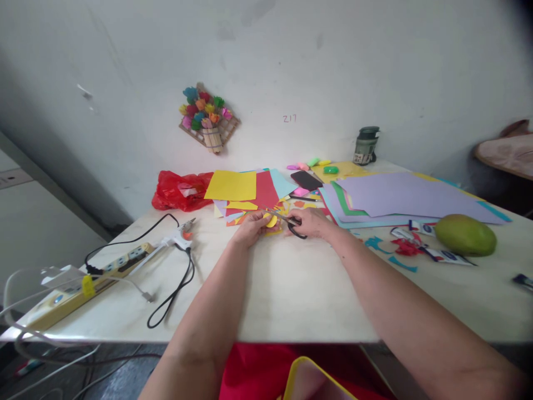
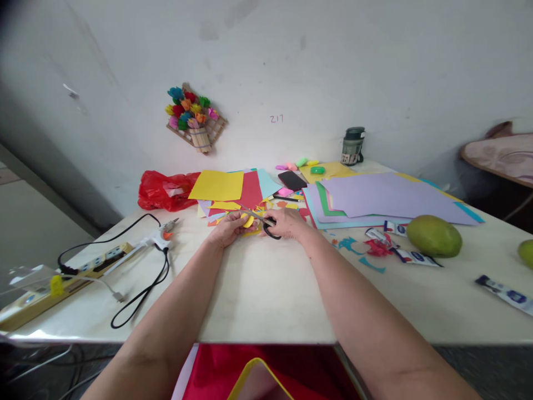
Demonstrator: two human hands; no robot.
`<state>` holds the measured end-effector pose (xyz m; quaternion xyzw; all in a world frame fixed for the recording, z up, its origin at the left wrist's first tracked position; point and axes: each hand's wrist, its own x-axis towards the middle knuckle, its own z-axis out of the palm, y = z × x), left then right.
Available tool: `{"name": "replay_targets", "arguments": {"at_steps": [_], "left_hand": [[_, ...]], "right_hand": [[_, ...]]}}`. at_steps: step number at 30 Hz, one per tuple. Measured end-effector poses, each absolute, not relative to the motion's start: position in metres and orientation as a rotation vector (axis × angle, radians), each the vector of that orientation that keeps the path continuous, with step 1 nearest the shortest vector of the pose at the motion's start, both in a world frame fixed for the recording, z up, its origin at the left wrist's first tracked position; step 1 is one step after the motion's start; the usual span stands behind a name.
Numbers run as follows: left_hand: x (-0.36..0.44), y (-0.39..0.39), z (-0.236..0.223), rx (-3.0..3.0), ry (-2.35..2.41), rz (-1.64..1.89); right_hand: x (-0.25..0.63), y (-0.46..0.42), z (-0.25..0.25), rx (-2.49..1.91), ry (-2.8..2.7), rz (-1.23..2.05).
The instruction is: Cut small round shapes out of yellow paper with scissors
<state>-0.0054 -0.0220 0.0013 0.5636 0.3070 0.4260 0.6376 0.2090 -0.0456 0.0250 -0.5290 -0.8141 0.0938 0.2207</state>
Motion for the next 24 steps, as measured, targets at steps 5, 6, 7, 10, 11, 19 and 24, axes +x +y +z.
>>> {"name": "replay_targets", "arguments": {"at_steps": [5, 6, 7, 10, 11, 19, 24], "left_hand": [[-0.0051, -0.0218, 0.0018, 1.273, 0.683, 0.973], [-0.0051, -0.0218, 0.0018, 1.270, 0.681, 0.974], [-0.0052, -0.0217, 0.0018, 1.266, 0.681, 0.974], [-0.0057, -0.0211, 0.0012, 1.264, 0.672, 0.971], [-0.0060, -0.0208, 0.0008, 1.267, 0.667, 0.971], [-0.0074, -0.0192, -0.0014, 1.286, 0.648, 0.966], [-0.0072, -0.0193, -0.0004, 1.261, 0.664, 0.974]], "right_hand": [[0.2102, -0.0422, 0.0220, -1.450, -2.245, 0.253], [0.2103, -0.0418, 0.0218, -1.446, -2.245, 0.253], [0.2104, -0.0415, 0.0216, -1.445, -2.245, 0.254], [0.2108, -0.0407, 0.0213, -1.441, -2.247, 0.265], [0.2109, -0.0405, 0.0212, -1.441, -2.247, 0.267], [0.2111, -0.0400, 0.0216, -1.443, -2.260, 0.281], [0.2115, -0.0400, 0.0217, -1.442, -2.250, 0.258]]}}
